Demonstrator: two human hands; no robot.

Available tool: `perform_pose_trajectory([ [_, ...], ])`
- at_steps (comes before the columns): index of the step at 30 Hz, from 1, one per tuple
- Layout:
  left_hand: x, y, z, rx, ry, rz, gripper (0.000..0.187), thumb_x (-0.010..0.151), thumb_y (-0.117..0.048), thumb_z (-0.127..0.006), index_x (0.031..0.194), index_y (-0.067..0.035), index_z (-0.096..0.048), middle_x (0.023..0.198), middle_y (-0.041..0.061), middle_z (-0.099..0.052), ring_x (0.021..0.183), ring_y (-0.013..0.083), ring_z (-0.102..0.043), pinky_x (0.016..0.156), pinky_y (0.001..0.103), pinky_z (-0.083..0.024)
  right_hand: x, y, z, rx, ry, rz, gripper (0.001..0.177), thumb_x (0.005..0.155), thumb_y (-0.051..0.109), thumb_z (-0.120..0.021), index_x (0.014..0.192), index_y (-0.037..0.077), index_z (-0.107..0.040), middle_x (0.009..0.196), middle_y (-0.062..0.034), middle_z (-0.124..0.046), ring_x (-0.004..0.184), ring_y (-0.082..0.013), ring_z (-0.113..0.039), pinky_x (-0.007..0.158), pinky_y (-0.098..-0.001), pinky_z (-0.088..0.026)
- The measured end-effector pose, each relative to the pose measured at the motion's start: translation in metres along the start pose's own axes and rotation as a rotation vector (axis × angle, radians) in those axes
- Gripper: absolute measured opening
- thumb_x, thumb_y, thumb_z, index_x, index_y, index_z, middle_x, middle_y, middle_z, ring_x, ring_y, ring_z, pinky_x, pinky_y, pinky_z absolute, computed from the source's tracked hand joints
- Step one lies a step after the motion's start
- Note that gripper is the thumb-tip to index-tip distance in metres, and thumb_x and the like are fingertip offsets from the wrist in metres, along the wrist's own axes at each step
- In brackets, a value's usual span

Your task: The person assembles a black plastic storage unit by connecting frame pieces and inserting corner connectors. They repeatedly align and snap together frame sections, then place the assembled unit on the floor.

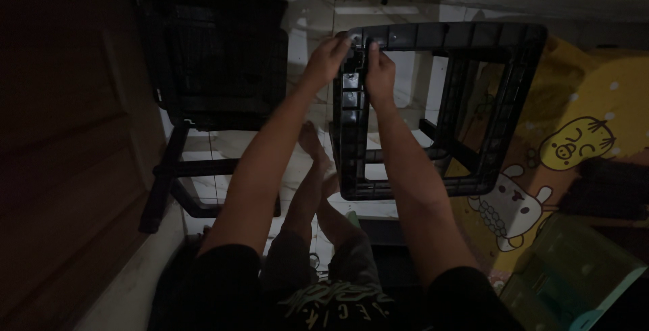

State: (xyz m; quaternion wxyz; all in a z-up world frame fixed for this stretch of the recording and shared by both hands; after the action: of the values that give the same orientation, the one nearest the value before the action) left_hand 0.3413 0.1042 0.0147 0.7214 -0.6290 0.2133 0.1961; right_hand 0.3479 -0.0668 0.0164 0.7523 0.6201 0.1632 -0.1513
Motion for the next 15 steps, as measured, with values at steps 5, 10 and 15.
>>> perform_pose_trajectory([
  [5,0.007,0.001,0.004,0.139,-0.007,-0.178,0.053,0.1,-0.051,-0.06,0.119,-0.004,-0.074,0.109,0.014,-0.071,0.099,0.0257,-0.072,0.088,0.038,-0.055,0.005,-0.003,0.001,-0.082,-0.045,0.059,0.066,0.108,0.05,-0.048,0.073,-0.003,-0.067,0.061,-0.0067,-0.06,0.057,-0.0122,-0.051,0.053,-0.034,-0.041],
  [10,0.012,-0.003,0.005,0.147,-0.027,-0.229,0.052,0.097,-0.047,-0.063,0.127,-0.005,-0.068,0.109,0.013,-0.072,0.098,0.0266,-0.07,0.087,0.038,-0.053,0.01,-0.008,-0.002,-0.168,-0.121,0.19,0.067,0.109,0.049,-0.046,0.073,-0.004,-0.065,0.06,-0.008,-0.058,0.058,-0.0124,-0.048,0.053,-0.0361,-0.039],
  [15,0.022,0.006,0.004,0.196,-0.032,-0.19,0.051,0.096,-0.047,-0.066,0.118,-0.001,-0.07,0.113,0.015,-0.072,0.106,0.0271,-0.071,0.093,0.038,-0.054,0.011,-0.018,-0.001,-0.191,-0.161,0.128,0.064,0.111,0.047,-0.045,0.08,-0.005,-0.066,0.068,-0.0104,-0.061,0.065,-0.0137,-0.051,0.058,-0.0373,-0.043],
])
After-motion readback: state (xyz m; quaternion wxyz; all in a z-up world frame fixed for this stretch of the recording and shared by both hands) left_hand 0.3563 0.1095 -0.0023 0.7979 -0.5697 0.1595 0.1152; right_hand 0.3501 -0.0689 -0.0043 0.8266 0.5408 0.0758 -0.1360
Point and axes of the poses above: each hand's wrist, its own x-axis towards the middle knuckle, its own z-axis out of the back of the hand, y = z × x, the point moved 3 cm from there along x, towards the middle knuckle
